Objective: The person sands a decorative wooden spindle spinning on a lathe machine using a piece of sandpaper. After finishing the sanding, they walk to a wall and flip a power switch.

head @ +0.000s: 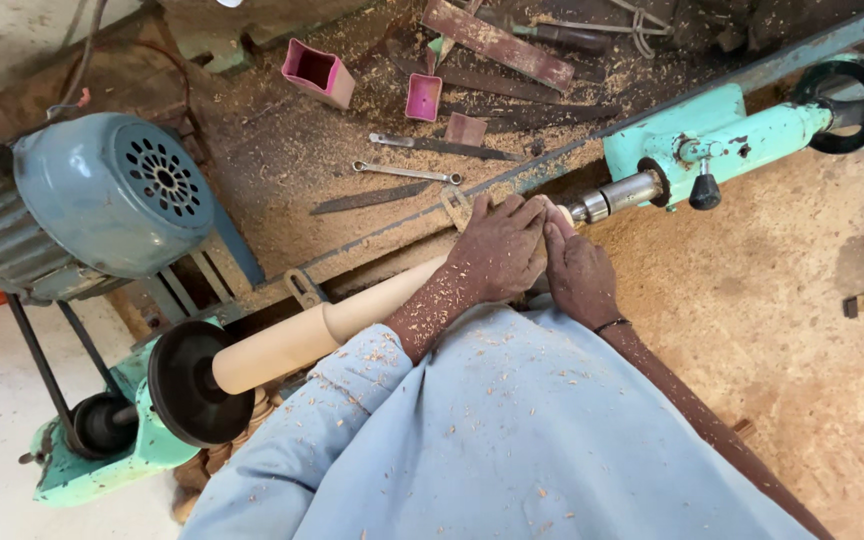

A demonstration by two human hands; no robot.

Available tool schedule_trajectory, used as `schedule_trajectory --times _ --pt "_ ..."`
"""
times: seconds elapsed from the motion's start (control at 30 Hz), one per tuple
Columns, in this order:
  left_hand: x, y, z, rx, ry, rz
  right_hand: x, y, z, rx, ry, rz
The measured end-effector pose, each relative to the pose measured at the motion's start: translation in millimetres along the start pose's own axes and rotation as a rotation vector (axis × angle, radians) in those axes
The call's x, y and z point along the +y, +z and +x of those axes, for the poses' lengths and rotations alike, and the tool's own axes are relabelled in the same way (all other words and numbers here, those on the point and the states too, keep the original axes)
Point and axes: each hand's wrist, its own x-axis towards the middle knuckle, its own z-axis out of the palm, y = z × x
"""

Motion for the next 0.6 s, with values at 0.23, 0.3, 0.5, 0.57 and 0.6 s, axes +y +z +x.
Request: schedule_trajectory --times 0.23,0.3,0.5,0.57,0.6 --pt "-1.9 -1.2 4.9 0.016 0.013 0.016 -2.2 -0.9 1.6 0.007 -0.042 0.097" --pt "-2.0 -1.9 7.3 -0.039 -0.003 0.054 -2.4 -0.8 0.9 -0.037 -0.001 0.211" --pt "-2.9 -0.3 9.7 0.001 0.011 0.084 -8.5 -0.3 -0.5 -0.177 0.117 0.760" --pt "-3.4 0.7 9.6 0.002 0.005 0.080 -12.4 -2.5 -0.3 -0.247 0.286 0.922" --pt "-4.2 0.7 9.8 0.002 0.002 0.079 -14.9 -4.3 0.5 -0.284 0.371 1.002"
